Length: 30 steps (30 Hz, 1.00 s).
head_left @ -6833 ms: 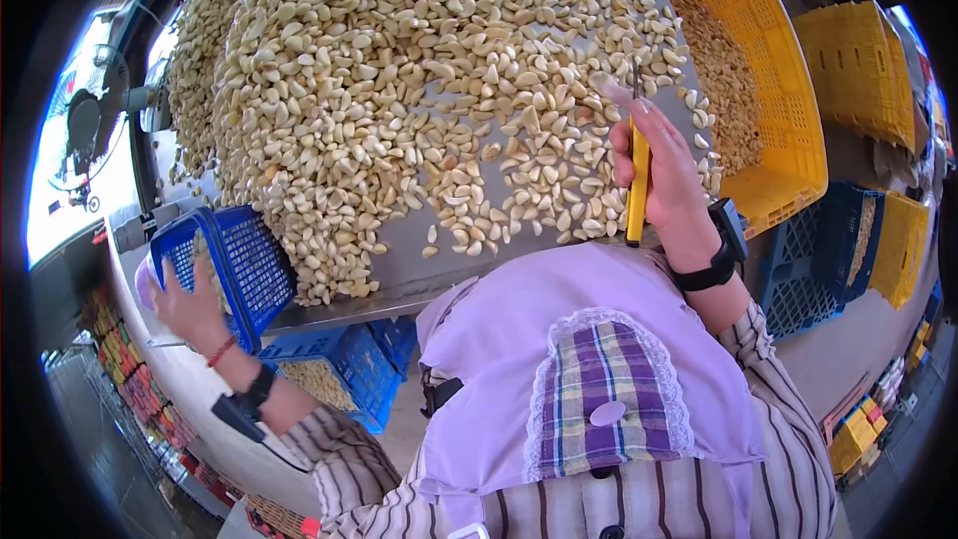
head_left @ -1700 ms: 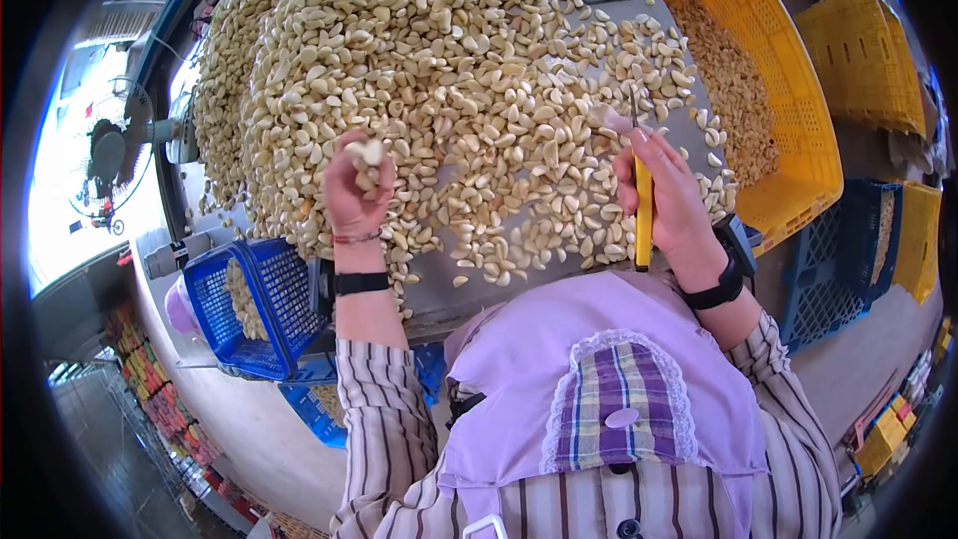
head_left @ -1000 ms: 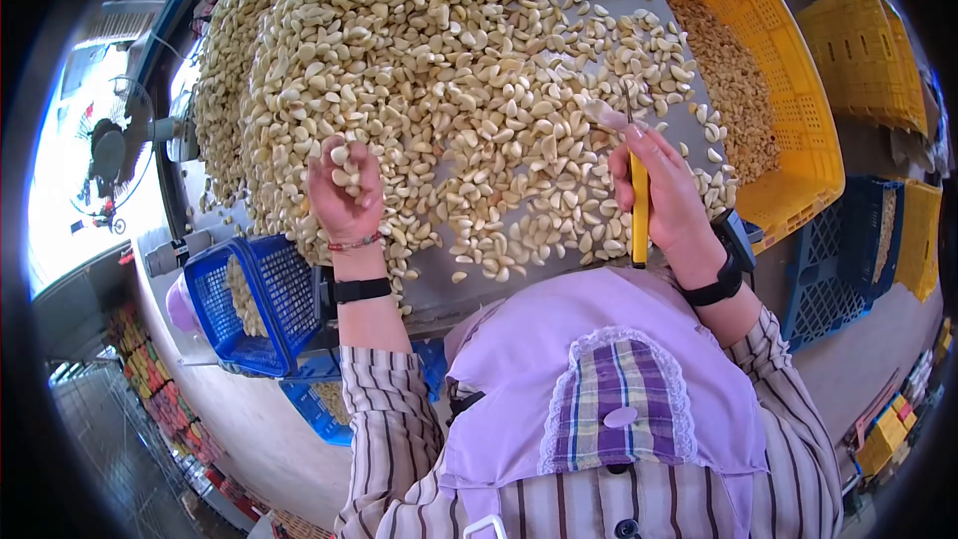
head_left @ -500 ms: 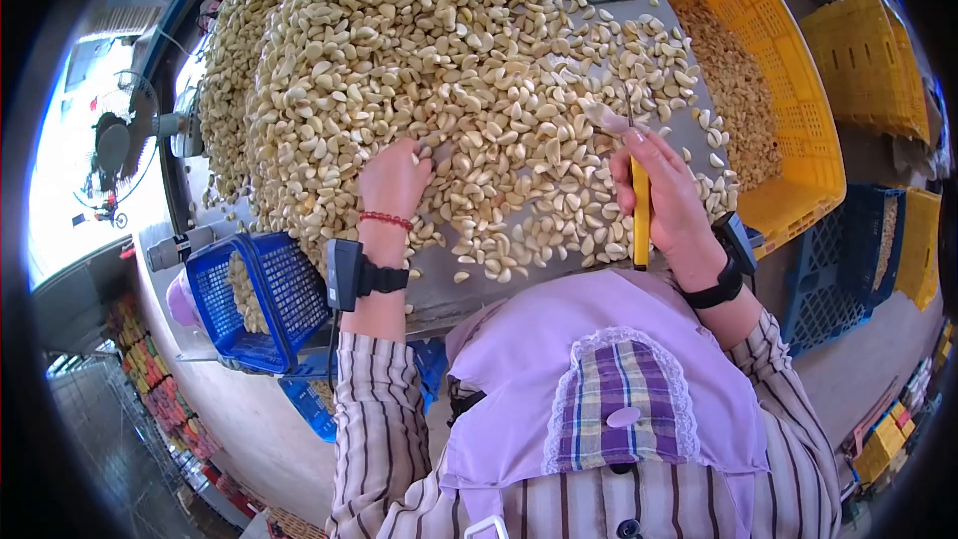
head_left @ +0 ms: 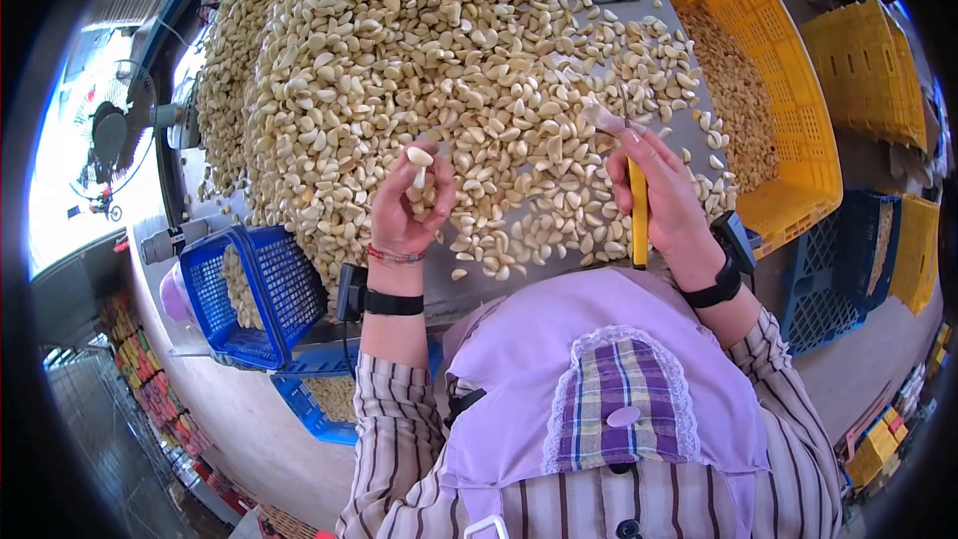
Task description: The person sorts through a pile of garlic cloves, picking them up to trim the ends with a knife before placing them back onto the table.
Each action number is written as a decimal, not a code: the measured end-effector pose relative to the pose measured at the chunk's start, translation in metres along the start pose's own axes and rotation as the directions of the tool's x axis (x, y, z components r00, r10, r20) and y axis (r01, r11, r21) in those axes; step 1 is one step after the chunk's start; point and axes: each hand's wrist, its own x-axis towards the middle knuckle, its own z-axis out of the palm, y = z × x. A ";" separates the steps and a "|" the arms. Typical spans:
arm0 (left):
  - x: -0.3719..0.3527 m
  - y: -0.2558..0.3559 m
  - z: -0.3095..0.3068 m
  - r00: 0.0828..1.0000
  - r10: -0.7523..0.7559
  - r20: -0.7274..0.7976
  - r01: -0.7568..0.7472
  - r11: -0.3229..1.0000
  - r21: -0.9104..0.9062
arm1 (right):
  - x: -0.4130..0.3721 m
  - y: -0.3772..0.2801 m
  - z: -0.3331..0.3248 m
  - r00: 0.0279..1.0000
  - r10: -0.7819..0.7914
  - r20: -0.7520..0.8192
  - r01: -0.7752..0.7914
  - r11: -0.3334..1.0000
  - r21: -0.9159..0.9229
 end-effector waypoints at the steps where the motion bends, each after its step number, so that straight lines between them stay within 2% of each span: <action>1: 0.000 -0.001 0.003 1.000 0.002 -0.001 -0.002 1.000 -0.001 | 0.001 0.001 0.000 1.000 -0.001 -0.002 0.001 1.000 -0.007; 3: 0.000 -0.003 0.010 0.990 -0.058 -0.128 0.041 0.991 -0.131 | 0.001 0.001 0.000 1.000 -0.004 0.003 0.004 1.000 -0.017; 4: 0.000 -0.004 0.015 0.990 -0.057 -0.129 0.039 0.990 -0.132 | 0.001 0.001 0.000 1.000 -0.006 0.007 0.006 1.000 -0.027; 6: 0.001 -0.007 0.024 0.960 -0.061 -0.272 -0.008 0.969 -0.246 | 0.001 0.002 0.001 1.000 -0.022 0.022 0.023 0.999 -0.044; 7: 0.000 -0.008 0.019 0.960 -0.061 -0.272 -0.008 0.969 -0.247 | 0.001 0.003 0.001 0.999 -0.039 0.034 0.041 0.997 -0.060; 9: -0.002 -0.012 0.009 0.992 -0.065 -0.111 0.019 0.926 -0.376 | -0.001 0.002 0.004 0.999 -0.036 0.041 0.038 0.998 -0.056; 10: -0.004 -0.013 0.008 0.992 -0.064 -0.113 0.016 0.926 -0.377 | -0.002 0.002 0.006 0.998 -0.034 0.048 0.037 0.998 -0.051; 12: -0.007 -0.014 0.016 0.948 -0.097 -0.302 -0.035 0.913 -0.406 | -0.002 0.003 0.007 0.998 -0.035 0.051 0.038 0.998 -0.058; 13: -0.007 -0.014 0.023 0.948 -0.095 -0.303 -0.038 0.913 -0.406 | -0.002 0.003 0.007 0.998 -0.038 0.053 0.041 0.997 -0.063; 15: -0.006 -0.012 0.042 0.900 -0.086 -0.428 -0.099 0.915 -0.391 | 0.000 0.004 0.006 0.998 -0.030 0.054 0.034 0.997 -0.072; 18: -0.004 -0.010 0.066 0.872 -0.051 -0.487 -0.147 0.921 -0.361 | 0.000 0.003 0.008 0.998 -0.024 0.050 0.028 0.996 -0.080; 19: -0.007 -0.009 0.058 0.872 -0.050 -0.487 -0.149 0.921 -0.361 | -0.001 0.002 0.009 0.999 -0.025 0.046 0.029 0.996 -0.080; 21: -0.016 0.002 0.031 0.991 -0.012 -0.131 -0.074 0.770 -0.634 | 0.000 0.004 0.007 0.998 -0.028 0.051 0.032 0.997 -0.073; 23: -0.042 0.035 0.017 0.980 0.181 -0.082 -0.185 0.679 -0.710 | -0.001 0.003 0.004 0.998 -0.035 0.046 0.038 0.997 -0.066; 24: -0.058 0.060 0.020 0.953 0.294 -0.079 -0.283 0.760 -0.585 | -0.001 0.002 0.004 0.998 -0.046 0.039 0.048 0.997 -0.057; 25: -0.081 0.090 0.006 0.895 0.427 -0.130 -0.432 0.755 -0.493 | -0.001 0.001 0.004 0.998 -0.055 0.034 0.056 0.997 -0.048; 26: -0.099 0.112 0.009 0.770 0.609 -0.190 -0.635 0.701 -0.325 | -0.001 0.001 0.004 0.998 -0.054 0.035 0.056 0.997 -0.047; 27: -0.121 0.135 -0.001 0.382 0.885 -0.266 -0.784 0.463 0.414 | -0.001 0.001 0.004 0.999 -0.046 0.024 0.047 0.998 -0.044; 28: -0.124 0.149 0.007 -0.012 0.961 -0.276 -0.727 0.181 0.663 | 0.000 0.002 0.003 0.999 -0.036 0.014 0.037 0.999 -0.040; 29: -0.138 0.167 -0.012 -0.176 0.974 -0.146 -0.442 0.054 0.895 | 0.001 0.003 0.002 0.999 -0.033 0.018 0.034 0.999 -0.038; 30: -0.154 0.184 -0.034 -0.283 0.959 0.036 -0.084 -0.063 0.994 | 0.003 0.005 0.000 1.000 -0.021 0.021 0.022 0.999 -0.041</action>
